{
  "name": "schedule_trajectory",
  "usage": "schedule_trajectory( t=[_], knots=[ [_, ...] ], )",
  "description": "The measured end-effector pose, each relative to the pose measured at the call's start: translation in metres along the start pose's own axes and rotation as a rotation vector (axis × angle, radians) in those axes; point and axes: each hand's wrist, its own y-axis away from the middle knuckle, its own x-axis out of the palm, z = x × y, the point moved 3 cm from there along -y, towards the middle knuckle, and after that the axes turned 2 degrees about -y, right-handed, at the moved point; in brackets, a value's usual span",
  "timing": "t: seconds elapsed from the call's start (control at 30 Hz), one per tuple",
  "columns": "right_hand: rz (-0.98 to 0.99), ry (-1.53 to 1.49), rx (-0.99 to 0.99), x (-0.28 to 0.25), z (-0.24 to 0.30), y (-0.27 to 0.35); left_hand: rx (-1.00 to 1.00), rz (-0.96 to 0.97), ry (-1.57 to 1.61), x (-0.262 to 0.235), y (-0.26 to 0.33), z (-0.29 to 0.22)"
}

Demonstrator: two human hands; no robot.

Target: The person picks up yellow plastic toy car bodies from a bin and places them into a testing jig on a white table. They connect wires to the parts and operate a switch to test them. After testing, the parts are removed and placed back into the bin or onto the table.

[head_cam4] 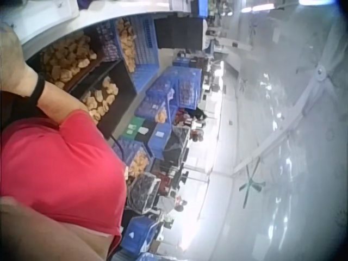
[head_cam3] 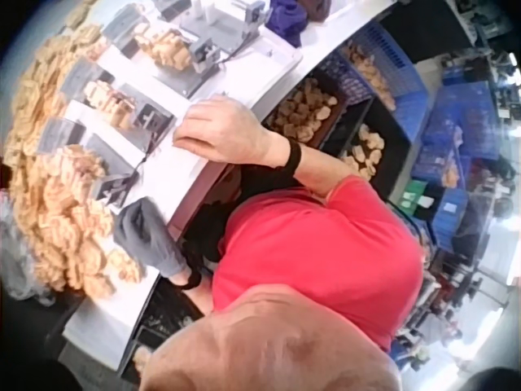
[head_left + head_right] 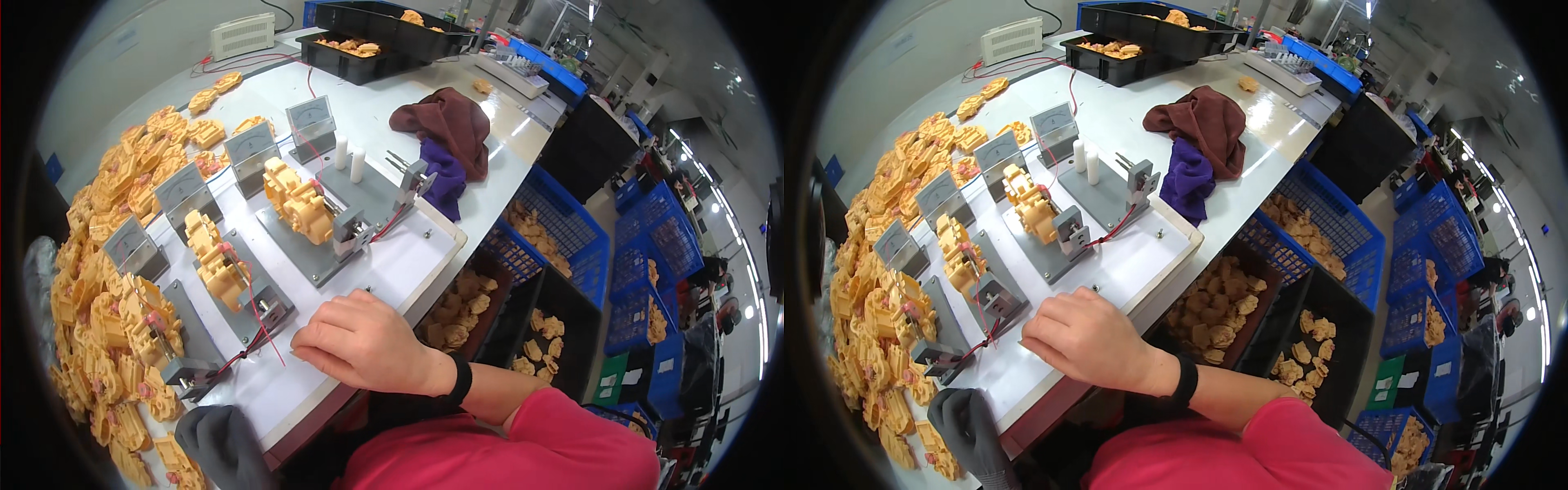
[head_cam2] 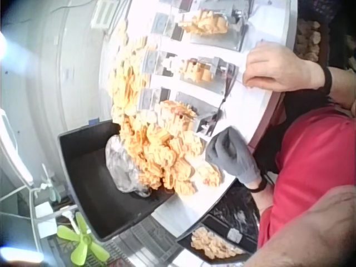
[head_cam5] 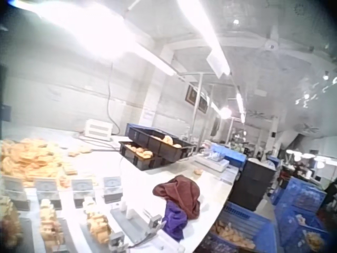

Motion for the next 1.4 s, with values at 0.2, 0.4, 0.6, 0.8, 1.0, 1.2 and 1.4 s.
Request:
schedule_trajectory(
  t=[0.2,0.4,0.6,0.8,1.0,1.2,1.4],
  knots=[
    [-0.008,0.002,-0.005,-0.001,-0.002,0.0,0.046,-0.021,0.074,0.005,0.0,0.005],
    [0.03,-0.015,-0.018,0.003,0.002,-0.006,0.058,-0.064,0.076,-0.001,0.004,-0.003],
    [0.109,0.031,0.015,-0.007,-0.002,0.0,0.18,-0.092,-0.09,0.003,-0.003,-0.027],
    [0.141,0.015,0.146,-0.008,0.005,0.003,0.116,-0.094,-0.091,-0.006,0.001,-0.03],
    [0.187,0.015,0.154,0.004,0.005,-0.005,0.108,-0.137,-0.082,-0.003,0.0,-0.024],
    [0.182,0.061,0.199,-0.012,-0.022,0.017,0.114,-0.149,0.04,0.008,0.003,-0.02],
    [0.119,0.137,0.111,-0.001,0.006,0.005,0.109,-0.305,0.061,0.019,0.009,-0.019]
  ],
)
